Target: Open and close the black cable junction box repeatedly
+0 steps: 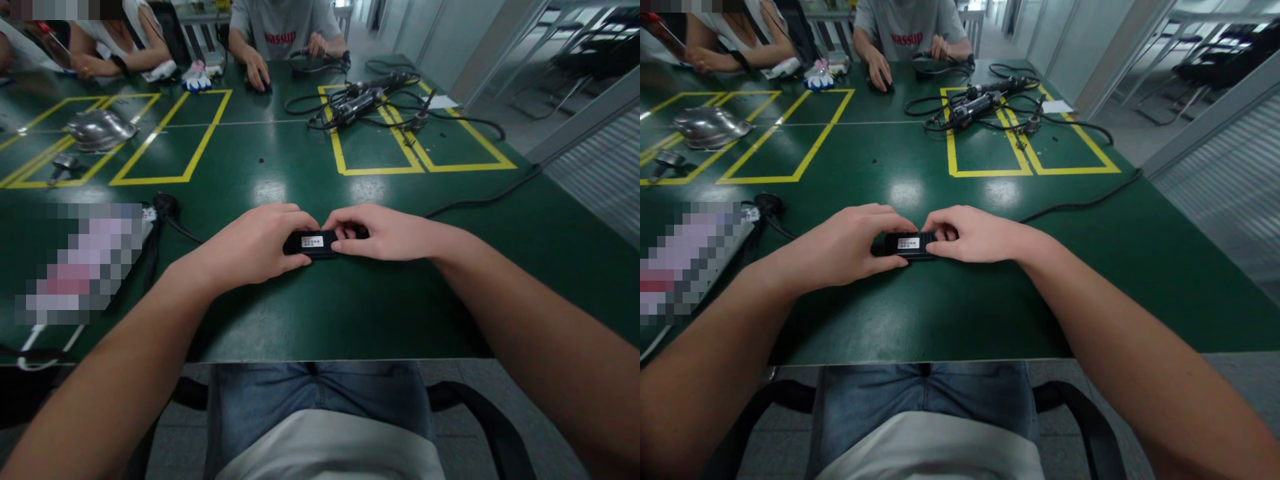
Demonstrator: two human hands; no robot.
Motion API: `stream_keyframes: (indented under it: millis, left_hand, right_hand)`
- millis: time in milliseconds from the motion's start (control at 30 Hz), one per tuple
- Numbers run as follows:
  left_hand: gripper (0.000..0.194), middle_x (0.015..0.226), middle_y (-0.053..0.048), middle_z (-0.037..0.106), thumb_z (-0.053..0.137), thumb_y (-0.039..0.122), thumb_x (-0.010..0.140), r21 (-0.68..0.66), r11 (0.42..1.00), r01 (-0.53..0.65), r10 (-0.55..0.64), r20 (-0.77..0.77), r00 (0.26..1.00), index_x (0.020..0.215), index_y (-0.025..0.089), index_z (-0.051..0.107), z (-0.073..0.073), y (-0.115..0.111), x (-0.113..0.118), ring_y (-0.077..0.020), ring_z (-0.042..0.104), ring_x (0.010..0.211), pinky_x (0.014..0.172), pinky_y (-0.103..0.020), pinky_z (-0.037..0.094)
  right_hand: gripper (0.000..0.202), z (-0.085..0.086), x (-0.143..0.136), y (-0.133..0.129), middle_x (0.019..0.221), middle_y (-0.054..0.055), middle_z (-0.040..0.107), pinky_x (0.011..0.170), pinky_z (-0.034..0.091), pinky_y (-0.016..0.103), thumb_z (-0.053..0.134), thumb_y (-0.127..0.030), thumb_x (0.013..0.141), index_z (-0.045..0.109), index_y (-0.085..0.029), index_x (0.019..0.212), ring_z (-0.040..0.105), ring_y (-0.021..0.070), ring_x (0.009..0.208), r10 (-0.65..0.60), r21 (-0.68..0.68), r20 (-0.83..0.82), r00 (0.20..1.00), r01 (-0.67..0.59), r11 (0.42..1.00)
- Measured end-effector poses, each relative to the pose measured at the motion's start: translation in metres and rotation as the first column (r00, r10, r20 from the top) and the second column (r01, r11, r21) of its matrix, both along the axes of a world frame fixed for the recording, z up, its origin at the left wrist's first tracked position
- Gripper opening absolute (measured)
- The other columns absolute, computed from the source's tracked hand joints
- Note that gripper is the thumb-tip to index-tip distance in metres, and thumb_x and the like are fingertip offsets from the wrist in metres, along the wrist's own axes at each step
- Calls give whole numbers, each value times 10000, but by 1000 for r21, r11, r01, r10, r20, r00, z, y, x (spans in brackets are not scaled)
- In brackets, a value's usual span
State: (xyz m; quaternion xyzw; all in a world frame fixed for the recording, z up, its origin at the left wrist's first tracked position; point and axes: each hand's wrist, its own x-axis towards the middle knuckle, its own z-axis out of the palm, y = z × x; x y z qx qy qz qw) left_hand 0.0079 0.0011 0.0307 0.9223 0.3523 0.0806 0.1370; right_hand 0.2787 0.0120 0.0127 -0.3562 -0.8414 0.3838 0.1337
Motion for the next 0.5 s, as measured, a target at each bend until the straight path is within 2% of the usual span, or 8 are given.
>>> stream_keyframes:
  millis: [500]
  left_hand:
    - [374,1170,-80,825,817,344,971,18,1000,14,-14,1,1000,1325,224,817,-1,0,-1,-277,768,1047,948,-381,563]
  right_hand:
    - [368,2,1,1,901,40,739,710,445,336,747,-417,983,842,-142,1208,587,188,755,-9,5,31,999,9,1000]
